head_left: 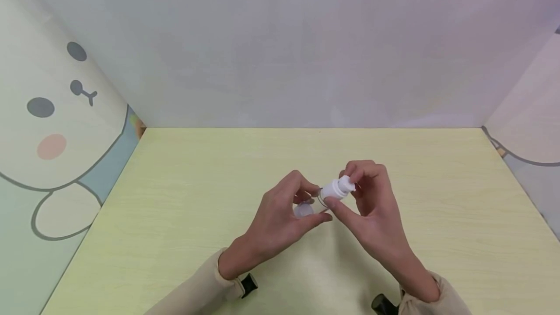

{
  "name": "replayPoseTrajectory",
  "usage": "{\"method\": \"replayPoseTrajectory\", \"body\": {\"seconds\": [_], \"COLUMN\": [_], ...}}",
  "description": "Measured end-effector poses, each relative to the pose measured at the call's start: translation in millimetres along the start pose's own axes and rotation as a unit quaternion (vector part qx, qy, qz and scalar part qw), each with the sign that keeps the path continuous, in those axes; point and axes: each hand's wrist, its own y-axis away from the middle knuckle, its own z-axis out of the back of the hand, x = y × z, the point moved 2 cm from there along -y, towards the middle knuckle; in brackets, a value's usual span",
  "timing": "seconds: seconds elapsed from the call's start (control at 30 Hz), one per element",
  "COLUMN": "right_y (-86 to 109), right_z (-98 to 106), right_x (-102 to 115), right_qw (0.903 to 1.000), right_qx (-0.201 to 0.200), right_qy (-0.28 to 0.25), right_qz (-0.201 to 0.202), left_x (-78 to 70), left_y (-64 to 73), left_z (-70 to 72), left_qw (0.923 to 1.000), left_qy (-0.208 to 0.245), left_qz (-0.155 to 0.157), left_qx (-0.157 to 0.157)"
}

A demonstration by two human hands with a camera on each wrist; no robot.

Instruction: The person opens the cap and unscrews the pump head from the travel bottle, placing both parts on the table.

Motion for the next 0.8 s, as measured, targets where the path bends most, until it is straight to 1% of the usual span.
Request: {"method": "replayPoseTrajectory", "body": {"seconds": [0.17,0.43,0.57,0.8], "right_y": [0.5,-1.2,-2.0,-1.2], "right_z": [0.8,1.7,3.5,5.9], "right_x": [-0.9,0.2,1.7,2.5], "right_qw": [1.0000,0.9994,0.9992,0.9995], "right_qx": [0.010,0.020,0.013,-0.012], "right_qy": [0.002,-0.009,-0.012,-0.013], "right_qz": [-0.001,0.028,0.036,0.027], "left_x": [0.4,0.3,0.3,0.2], "left_y": [-0.3,-0.7,-1.0,-1.1], "left_z": [-0.3,-0.1,-0.2,-0.4], "left_qw": [1.0000,1.0000,1.0000,0.9998], "left_qy": [0.003,0.002,0.001,-0.001], "left_qz": [0.003,0.002,0.006,0.020], "left_qx": [0.002,0.002,0.002,0.008]}}
